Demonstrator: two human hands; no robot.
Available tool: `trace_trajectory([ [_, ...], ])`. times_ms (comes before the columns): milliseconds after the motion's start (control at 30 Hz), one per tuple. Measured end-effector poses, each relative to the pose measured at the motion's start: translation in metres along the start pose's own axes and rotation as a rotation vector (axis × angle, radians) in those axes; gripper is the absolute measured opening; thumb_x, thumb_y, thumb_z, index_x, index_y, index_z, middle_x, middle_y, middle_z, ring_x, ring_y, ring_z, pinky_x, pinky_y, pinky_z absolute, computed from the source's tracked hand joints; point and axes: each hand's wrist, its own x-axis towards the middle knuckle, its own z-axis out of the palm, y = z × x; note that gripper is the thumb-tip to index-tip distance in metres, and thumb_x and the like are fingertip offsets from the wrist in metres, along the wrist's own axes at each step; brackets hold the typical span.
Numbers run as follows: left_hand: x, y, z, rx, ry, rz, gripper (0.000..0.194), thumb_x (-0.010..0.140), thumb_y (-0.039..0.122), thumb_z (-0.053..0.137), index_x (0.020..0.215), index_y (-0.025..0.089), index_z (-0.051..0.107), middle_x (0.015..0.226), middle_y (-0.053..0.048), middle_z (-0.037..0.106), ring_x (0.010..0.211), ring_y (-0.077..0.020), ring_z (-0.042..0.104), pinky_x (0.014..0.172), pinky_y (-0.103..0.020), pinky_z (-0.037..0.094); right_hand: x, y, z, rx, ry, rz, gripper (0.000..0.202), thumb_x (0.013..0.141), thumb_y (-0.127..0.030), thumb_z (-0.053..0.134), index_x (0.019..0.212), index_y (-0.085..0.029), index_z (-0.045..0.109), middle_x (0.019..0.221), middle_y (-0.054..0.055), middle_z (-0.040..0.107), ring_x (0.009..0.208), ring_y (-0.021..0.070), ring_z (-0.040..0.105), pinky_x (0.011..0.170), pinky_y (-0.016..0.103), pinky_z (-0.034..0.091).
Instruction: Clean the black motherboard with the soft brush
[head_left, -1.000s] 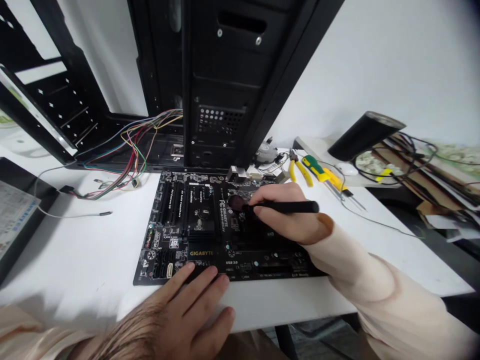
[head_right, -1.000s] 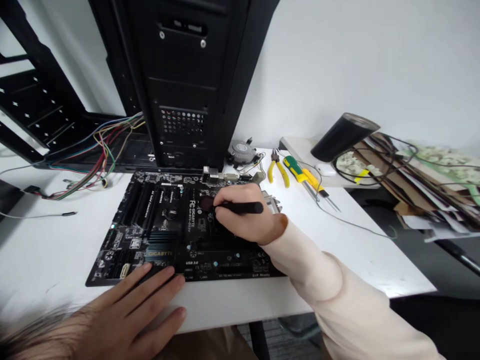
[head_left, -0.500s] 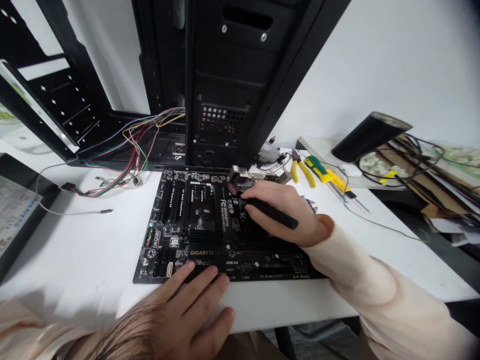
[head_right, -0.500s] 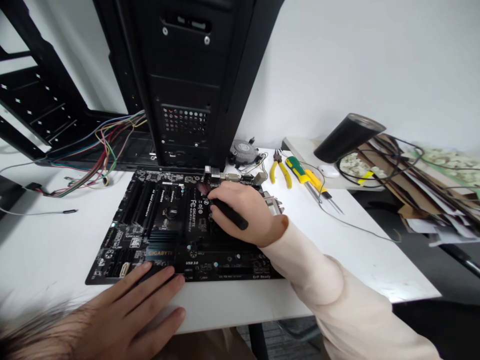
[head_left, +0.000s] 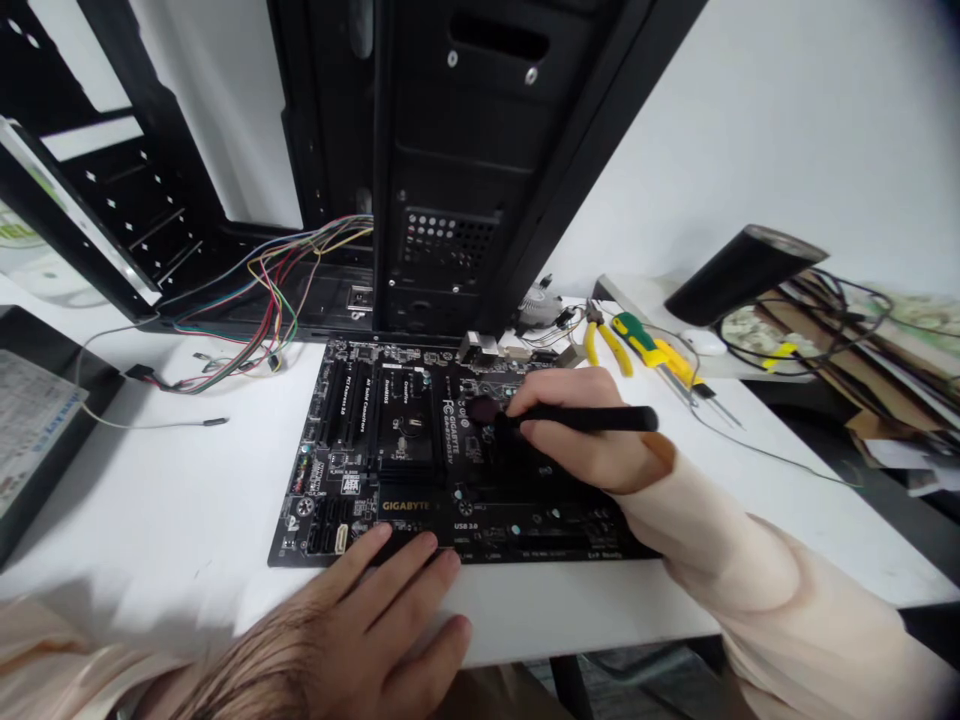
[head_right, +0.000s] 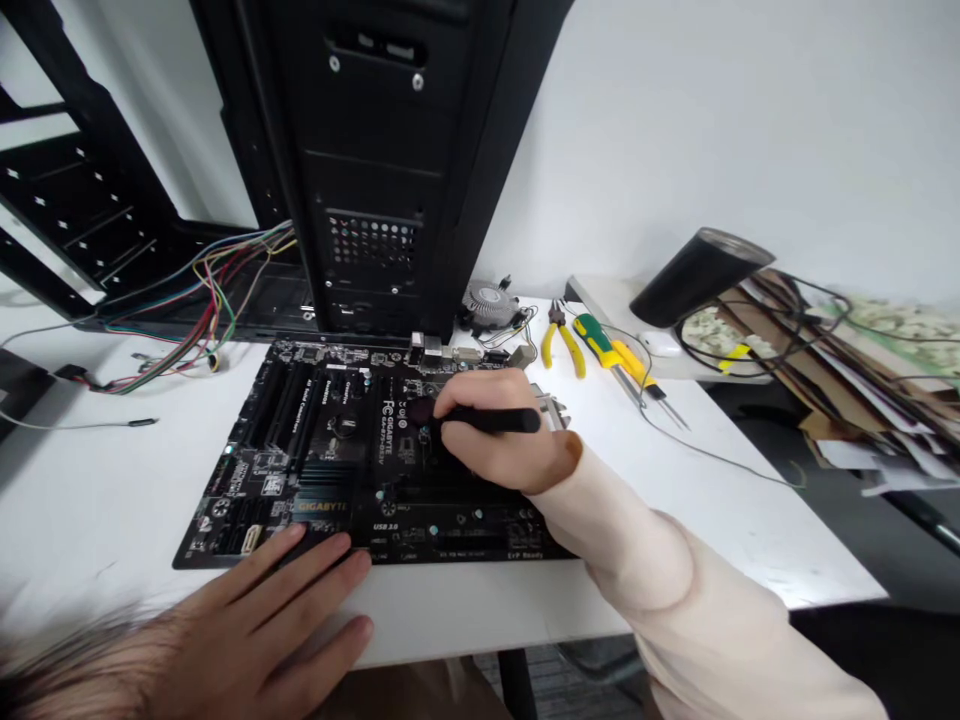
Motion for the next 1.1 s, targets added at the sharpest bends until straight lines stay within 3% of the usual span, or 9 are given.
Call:
trace_trajectory([
  [167,0.001,-0.001,-0.001,-0.001,-0.002,0.006,0.023,0.1,0.022,0.039,0.117,0.027,0.054,0.125,-0.003,0.062,0.12,-0.0224,0.054,0.115,-0.046,0.012,-0.009,0.006,0.006,0.176,0.29,0.138,0.02,0.09,-0.032,0.048,0.092,-0.024,0.067,0.076,0.002,0.069,0.064,0.0155,0.063,0.056,0.029,0.052],
  [300,0.002,-0.001,0.0,0.0,0.01,0.016,0.025,0.1,0.02,0.035,0.116,0.027,0.054,0.125,-0.004,0.062,0.119,-0.0234,0.055,0.115,-0.046,0.011,-0.009,0.004,0.009,0.108,0.271,0.087,0.02,0.09,-0.033,0.052,0.092,-0.021,0.068,0.068,0.001,0.069,0.054,0.0128,0.063,0.053,0.026,0.053],
  [433,0.002,-0.002,0.0,0.011,0.013,0.028,0.024,0.1,0.02,0.036,0.115,0.026,0.055,0.125,-0.005,0.062,0.118,-0.0239,0.056,0.115,-0.047,0.011,-0.004,-0.001,0.009,-0.165,0.266,-0.021,0.011,0.082,-0.023,0.061,0.091,-0.02,0.067,0.083,0.004,0.073,0.069,0.0155,0.069,0.066,0.027,0.056],
  [567,0.001,-0.002,-0.001,0.014,-0.02,0.032,0.024,0.1,0.021,0.036,0.117,0.026,0.053,0.125,-0.004,0.062,0.119,-0.0227,0.055,0.115,-0.047,0.008,-0.001,0.001,0.009,-0.269,0.238,-0.061,0.012,0.083,-0.022,0.059,0.095,-0.021,0.064,0.085,0.005,0.072,0.076,0.0162,0.069,0.072,0.029,0.057],
  [833,0.002,-0.002,-0.003,0.022,-0.031,0.044,0.025,0.1,0.021,0.037,0.117,0.026,0.053,0.126,-0.005,0.062,0.118,-0.0242,0.055,0.115,-0.048,0.009,0.003,0.002,0.01,-0.301,0.045,-0.161,0.01,0.085,-0.02,0.054,0.093,-0.017,0.06,0.079,0.005,0.068,0.071,0.0139,0.065,0.066,0.026,0.054],
  [1100,0.001,-0.001,-0.001,0.021,-0.003,0.034,0.023,0.1,0.021,0.038,0.115,0.026,0.055,0.125,-0.006,0.062,0.119,-0.0238,0.055,0.115,-0.048,0.01,0.001,0.003,0.011,-0.237,0.025,-0.189,0.008,0.083,-0.015,0.053,0.087,-0.017,0.06,0.071,0.003,0.064,0.064,0.0119,0.059,0.061,0.024,0.05],
])
